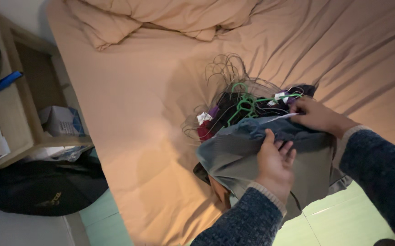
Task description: The person repeatedly picks up garments from a pile on the bed, places them on hangers, and hangs them on a nearby clothing rack. The person handles shirts, pants, and other clothing items one at a time, moving between the bed and the rack throughout the episode.
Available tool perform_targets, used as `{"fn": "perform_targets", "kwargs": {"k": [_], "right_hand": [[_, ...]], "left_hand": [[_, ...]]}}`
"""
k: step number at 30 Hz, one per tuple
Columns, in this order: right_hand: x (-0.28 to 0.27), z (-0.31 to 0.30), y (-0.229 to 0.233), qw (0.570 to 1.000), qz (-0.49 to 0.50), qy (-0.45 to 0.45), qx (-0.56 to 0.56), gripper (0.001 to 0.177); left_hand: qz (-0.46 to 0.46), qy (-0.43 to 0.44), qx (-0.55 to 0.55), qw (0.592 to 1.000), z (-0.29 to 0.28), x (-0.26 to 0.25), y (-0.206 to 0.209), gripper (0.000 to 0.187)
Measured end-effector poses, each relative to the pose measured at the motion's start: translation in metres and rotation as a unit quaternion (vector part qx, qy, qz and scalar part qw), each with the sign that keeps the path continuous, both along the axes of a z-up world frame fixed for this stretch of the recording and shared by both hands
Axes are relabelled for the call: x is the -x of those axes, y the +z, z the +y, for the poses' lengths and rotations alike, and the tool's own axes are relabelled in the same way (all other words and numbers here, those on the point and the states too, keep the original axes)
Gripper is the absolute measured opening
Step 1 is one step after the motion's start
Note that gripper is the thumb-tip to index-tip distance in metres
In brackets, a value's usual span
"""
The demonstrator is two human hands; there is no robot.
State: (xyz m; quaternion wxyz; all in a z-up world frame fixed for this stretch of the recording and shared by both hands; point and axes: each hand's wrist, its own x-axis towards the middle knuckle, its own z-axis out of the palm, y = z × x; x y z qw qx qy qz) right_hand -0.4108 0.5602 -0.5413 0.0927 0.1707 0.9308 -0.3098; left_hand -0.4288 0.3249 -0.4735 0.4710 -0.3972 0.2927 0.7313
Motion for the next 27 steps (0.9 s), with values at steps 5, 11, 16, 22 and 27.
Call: {"fn": "perform_targets", "kwargs": {"k": [5,11,16,22,27], "right_hand": [[0.009,-0.009,0.003,0.994,-0.106,0.003,0.029,0.030],[0.009,-0.048,0.067,0.999,-0.037,0.019,-0.025,0.026],[-0.010,-0.077,0.140,0.999,-0.036,-0.002,-0.013,0.023],[-0.064,-0.109,0.206,0.996,0.070,-0.046,0.041,0.024],[-0.122,-0.112,0.249,0.973,0.047,-0.204,0.101,0.017]], "left_hand": [[0.006,0.019,-0.017,1.000,-0.005,-0.006,-0.004,0.051],[-0.002,0.010,0.000,1.000,-0.013,-0.007,0.007,0.051],[-0.008,-0.016,0.049,0.999,-0.021,-0.019,0.047,0.042],[0.029,-0.084,0.091,0.992,-0.039,-0.042,0.117,0.036],[0.095,-0.130,0.091,0.983,-0.053,-0.068,0.174,0.027]]}}
